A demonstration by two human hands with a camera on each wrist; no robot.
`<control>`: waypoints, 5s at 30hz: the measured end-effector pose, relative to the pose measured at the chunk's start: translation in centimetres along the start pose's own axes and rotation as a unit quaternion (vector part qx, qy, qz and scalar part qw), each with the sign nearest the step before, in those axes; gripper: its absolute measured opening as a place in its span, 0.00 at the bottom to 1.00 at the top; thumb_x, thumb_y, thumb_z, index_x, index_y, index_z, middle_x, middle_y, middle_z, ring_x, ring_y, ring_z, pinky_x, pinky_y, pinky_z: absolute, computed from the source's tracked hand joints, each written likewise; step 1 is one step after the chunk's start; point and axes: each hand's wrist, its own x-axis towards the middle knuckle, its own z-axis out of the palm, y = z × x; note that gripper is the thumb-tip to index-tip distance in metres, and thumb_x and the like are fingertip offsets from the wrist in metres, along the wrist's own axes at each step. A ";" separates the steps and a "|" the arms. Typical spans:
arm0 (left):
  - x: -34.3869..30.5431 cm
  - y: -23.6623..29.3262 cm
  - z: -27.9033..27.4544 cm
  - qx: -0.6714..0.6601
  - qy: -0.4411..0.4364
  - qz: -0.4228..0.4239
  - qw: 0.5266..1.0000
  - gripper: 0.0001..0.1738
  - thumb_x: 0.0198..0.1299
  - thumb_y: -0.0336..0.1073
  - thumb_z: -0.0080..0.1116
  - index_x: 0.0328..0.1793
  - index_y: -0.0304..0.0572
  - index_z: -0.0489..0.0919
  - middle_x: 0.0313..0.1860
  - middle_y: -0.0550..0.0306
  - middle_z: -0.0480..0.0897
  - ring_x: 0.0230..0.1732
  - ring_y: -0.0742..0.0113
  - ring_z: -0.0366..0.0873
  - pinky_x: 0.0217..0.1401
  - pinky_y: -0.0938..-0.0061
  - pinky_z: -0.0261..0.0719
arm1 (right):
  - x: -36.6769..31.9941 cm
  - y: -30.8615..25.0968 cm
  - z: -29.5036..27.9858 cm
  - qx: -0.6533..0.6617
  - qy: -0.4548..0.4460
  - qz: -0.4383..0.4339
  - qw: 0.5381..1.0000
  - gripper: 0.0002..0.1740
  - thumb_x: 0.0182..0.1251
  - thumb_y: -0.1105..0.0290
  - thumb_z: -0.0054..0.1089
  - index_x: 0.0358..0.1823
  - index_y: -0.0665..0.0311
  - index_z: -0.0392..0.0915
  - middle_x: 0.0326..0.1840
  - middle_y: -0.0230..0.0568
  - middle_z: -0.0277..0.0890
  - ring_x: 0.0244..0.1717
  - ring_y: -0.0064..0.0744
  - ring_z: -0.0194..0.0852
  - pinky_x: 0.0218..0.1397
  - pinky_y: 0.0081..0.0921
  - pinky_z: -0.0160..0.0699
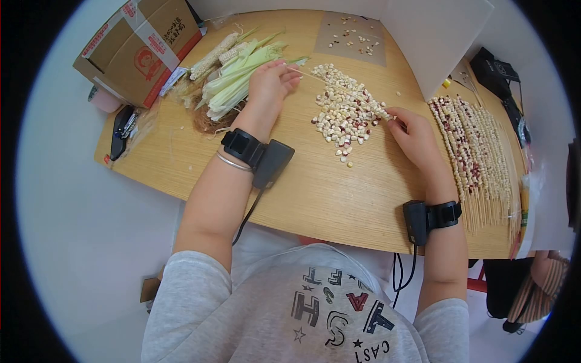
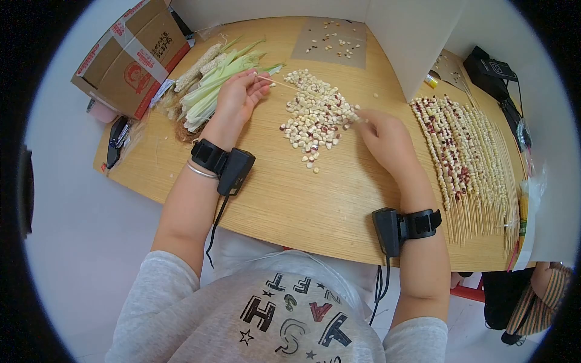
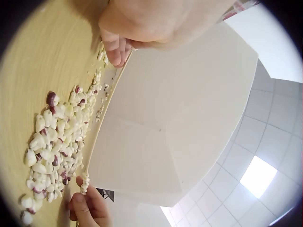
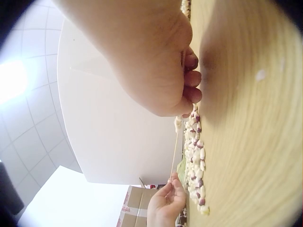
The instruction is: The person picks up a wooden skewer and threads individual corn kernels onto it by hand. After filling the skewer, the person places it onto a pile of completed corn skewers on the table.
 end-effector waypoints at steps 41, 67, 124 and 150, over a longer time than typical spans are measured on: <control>0.9 0.3 -0.9 -0.103 0.004 -0.028 0.994 0.05 0.56 0.28 0.51 0.35 0.32 0.72 0.33 0.48 0.77 0.36 0.62 0.75 0.41 0.73 0.76 | 0.1 -0.7 -0.5 0.032 0.013 0.041 0.999 0.11 0.58 0.69 0.53 0.38 0.68 0.76 0.25 0.51 0.73 0.26 0.41 0.72 0.32 0.30 0.69; -3.9 -1.4 3.6 0.062 -0.271 -0.121 0.953 0.05 0.56 0.31 0.56 0.33 0.36 0.75 0.27 0.55 0.79 0.25 0.75 0.74 0.30 0.83 0.74 | 0.0 -0.8 0.6 0.077 0.019 -0.021 0.997 0.10 0.60 0.69 0.53 0.38 0.68 0.76 0.27 0.47 0.74 0.26 0.35 0.70 0.33 0.27 0.69; -3.8 -2.0 3.7 0.150 -0.200 -0.024 0.968 0.08 0.57 0.25 0.49 0.43 0.34 0.73 0.33 0.55 0.79 0.24 0.78 0.70 0.26 0.84 0.70 | 0.7 2.1 1.0 0.067 0.111 0.021 0.991 0.10 0.62 0.67 0.50 0.38 0.67 0.74 0.31 0.50 0.75 0.33 0.46 0.74 0.37 0.34 0.71; -4.7 -2.5 3.7 0.507 -0.251 0.318 0.761 0.08 0.46 0.35 0.63 0.31 0.42 0.80 0.32 0.59 0.72 0.39 0.65 0.69 0.43 0.72 0.69 | 0.5 1.5 0.4 0.044 0.097 0.047 0.993 0.10 0.59 0.67 0.52 0.36 0.66 0.76 0.30 0.49 0.76 0.32 0.44 0.74 0.37 0.32 0.71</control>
